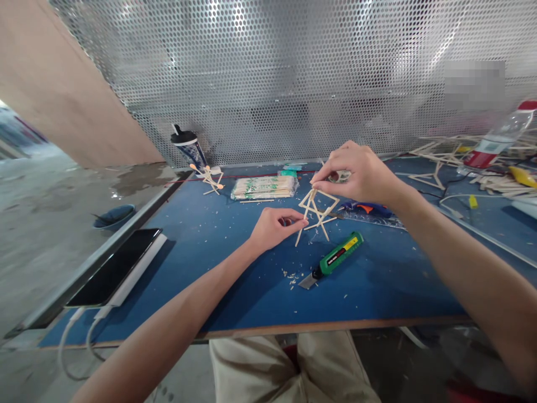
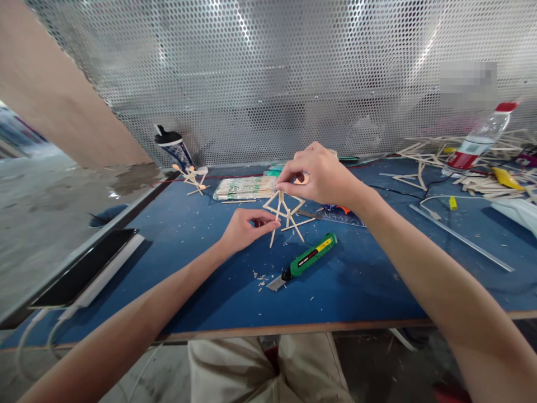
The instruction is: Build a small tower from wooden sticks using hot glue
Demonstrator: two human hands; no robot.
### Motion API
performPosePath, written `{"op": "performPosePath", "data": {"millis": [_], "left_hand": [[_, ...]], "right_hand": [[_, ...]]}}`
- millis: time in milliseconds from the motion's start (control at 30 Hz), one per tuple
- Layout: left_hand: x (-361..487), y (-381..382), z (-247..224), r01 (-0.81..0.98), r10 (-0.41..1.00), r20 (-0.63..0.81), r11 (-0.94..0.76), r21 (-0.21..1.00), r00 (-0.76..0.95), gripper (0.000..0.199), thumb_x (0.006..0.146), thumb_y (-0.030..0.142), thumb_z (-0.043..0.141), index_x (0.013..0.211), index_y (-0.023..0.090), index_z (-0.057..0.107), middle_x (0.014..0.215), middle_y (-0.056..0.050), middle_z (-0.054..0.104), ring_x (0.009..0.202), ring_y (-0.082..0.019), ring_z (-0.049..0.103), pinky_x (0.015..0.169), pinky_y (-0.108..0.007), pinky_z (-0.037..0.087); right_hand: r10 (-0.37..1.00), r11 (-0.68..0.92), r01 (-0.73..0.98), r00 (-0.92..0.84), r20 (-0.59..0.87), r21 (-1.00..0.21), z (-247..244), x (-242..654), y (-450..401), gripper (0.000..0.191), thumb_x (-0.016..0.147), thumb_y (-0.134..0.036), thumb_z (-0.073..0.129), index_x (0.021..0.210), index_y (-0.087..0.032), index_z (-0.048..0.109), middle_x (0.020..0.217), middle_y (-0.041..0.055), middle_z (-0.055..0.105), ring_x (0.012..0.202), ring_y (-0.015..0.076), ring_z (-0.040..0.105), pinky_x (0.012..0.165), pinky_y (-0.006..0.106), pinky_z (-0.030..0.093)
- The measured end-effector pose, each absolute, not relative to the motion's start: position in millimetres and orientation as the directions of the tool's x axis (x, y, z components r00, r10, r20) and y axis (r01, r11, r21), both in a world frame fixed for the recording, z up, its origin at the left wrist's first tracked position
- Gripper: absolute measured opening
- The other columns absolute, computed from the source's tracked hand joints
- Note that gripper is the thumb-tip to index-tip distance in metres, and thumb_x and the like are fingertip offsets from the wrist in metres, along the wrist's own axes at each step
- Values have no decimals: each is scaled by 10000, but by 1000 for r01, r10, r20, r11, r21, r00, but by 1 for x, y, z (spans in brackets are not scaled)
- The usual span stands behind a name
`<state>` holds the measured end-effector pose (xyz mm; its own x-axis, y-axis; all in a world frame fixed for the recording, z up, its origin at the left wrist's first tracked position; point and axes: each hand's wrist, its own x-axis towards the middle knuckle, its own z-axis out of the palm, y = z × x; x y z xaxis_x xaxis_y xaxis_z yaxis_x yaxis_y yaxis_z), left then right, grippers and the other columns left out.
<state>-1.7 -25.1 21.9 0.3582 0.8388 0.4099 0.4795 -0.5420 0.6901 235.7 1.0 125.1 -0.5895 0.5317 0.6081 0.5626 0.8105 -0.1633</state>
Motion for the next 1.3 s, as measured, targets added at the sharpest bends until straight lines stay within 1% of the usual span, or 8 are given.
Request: {"op": "performPosePath", "data": {"millis": [233,433,567,667,867,1000,1233,1300], "left_hand": [[-2,-25,22,485,837,416,-545,683,355,243,834,433,693,864,209,785,762,-13,748,559,-101,548,553,-230,469],[-9,-22,21,425,788,407,-600,678,462,323,923,424,571,1029,188,765,874,-51,760,665,-134,644,621,-248,515],[-11,-20,18,403,784,422,-604,688,455,350,946,425,528,1039,174,753,882,-58,756,677,-137,658,608,-243,519],[-10,-20,19,418,786,419,-603,679,454,337,940,418,542,1056,177,748,876,-51,756,674,-134,655,618,-244,518],[-8,-22,24,434,777,429,-619,655,460,322,949,398,518,987,178,751,873,-41,759,716,-140,665,667,-252,525],[-8,-22,25,425,780,432,-615,664,453,323,950,387,512,971,169,748,858,-43,759,698,-134,660,656,-244,522],[-6,-23,23,470,776,443,-627,621,450,326,955,394,510,935,178,754,842,-32,750,689,-129,638,652,-242,490],[-6,-23,23,479,779,449,-625,616,438,315,954,389,516,939,181,753,812,-25,741,653,-122,611,627,-241,470]], "right_hand": [[529,812,565,-604,596,-147,128,235,-2,163,861,-409,645,851,-291,757,712,-4,670,737,176,551,830,378,359],[500,833,536,-626,599,-135,128,235,-1,170,876,-400,628,848,-287,753,693,-12,662,707,163,551,860,377,348],[499,831,540,-620,605,-133,127,235,0,171,874,-406,632,857,-289,754,700,-12,663,709,164,550,860,376,347],[514,821,554,-612,601,-137,127,236,0,178,869,-421,634,861,-293,757,709,-6,672,736,178,556,857,386,342],[526,812,566,-608,595,-139,127,236,-1,181,871,-432,632,872,-301,757,723,0,678,763,191,558,845,388,340],[524,814,564,-612,593,-137,127,236,-1,178,867,-428,636,866,-298,757,719,-3,674,751,184,552,840,384,338],[508,826,547,-620,598,-135,127,235,0,170,865,-407,636,849,-288,756,691,-11,659,698,166,541,853,380,344],[499,833,537,-624,601,-134,128,235,0,165,866,-400,634,848,-291,756,683,-15,657,683,160,538,859,381,343]]}}
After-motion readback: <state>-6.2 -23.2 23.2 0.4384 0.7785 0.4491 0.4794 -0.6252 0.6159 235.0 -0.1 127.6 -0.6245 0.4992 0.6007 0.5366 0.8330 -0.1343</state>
